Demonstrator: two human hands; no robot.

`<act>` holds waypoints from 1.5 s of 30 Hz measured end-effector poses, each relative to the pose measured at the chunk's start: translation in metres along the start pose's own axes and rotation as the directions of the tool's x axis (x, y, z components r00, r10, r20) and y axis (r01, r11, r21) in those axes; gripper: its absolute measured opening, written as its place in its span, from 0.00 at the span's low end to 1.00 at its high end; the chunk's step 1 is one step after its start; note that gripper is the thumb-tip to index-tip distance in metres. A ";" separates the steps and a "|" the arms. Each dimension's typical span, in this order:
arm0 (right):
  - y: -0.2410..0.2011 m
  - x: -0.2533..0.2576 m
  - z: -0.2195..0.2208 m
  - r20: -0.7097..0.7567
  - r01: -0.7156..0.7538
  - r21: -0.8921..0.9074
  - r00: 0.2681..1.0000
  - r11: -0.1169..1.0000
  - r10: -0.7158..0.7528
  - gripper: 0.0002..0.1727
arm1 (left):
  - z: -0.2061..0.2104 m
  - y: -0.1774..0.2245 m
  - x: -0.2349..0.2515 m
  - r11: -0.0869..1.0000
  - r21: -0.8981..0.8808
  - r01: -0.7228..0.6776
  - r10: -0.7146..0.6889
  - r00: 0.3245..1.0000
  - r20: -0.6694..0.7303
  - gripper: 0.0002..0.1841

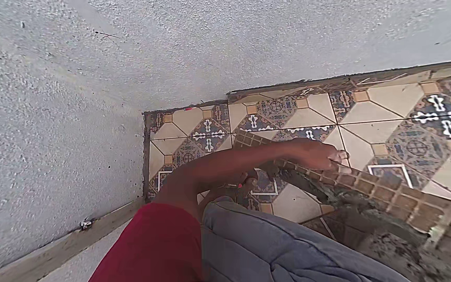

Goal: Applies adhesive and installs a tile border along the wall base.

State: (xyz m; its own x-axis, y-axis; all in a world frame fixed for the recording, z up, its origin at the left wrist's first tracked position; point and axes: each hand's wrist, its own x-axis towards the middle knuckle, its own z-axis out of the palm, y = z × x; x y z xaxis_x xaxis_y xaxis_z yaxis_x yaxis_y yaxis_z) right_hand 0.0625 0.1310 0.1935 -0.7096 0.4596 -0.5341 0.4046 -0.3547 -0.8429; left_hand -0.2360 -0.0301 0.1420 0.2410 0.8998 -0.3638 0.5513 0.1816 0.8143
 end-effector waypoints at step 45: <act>0.088 0.244 0.297 -0.286 -0.543 -0.069 0.814 0.837 0.505 0.18 | 0.118 -0.222 -0.332 0.128 -0.976 0.176 -0.956 0.284 -0.074 0.15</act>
State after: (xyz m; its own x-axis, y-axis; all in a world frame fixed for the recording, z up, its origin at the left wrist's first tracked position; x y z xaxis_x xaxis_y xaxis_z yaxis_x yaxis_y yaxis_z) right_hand -0.2470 -0.0297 0.0088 -0.2083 0.4280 -0.8795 0.7638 -0.4905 -0.4196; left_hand -0.3442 -0.4159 0.0284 -0.5180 0.1116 -0.8481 -0.6661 0.5694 0.4817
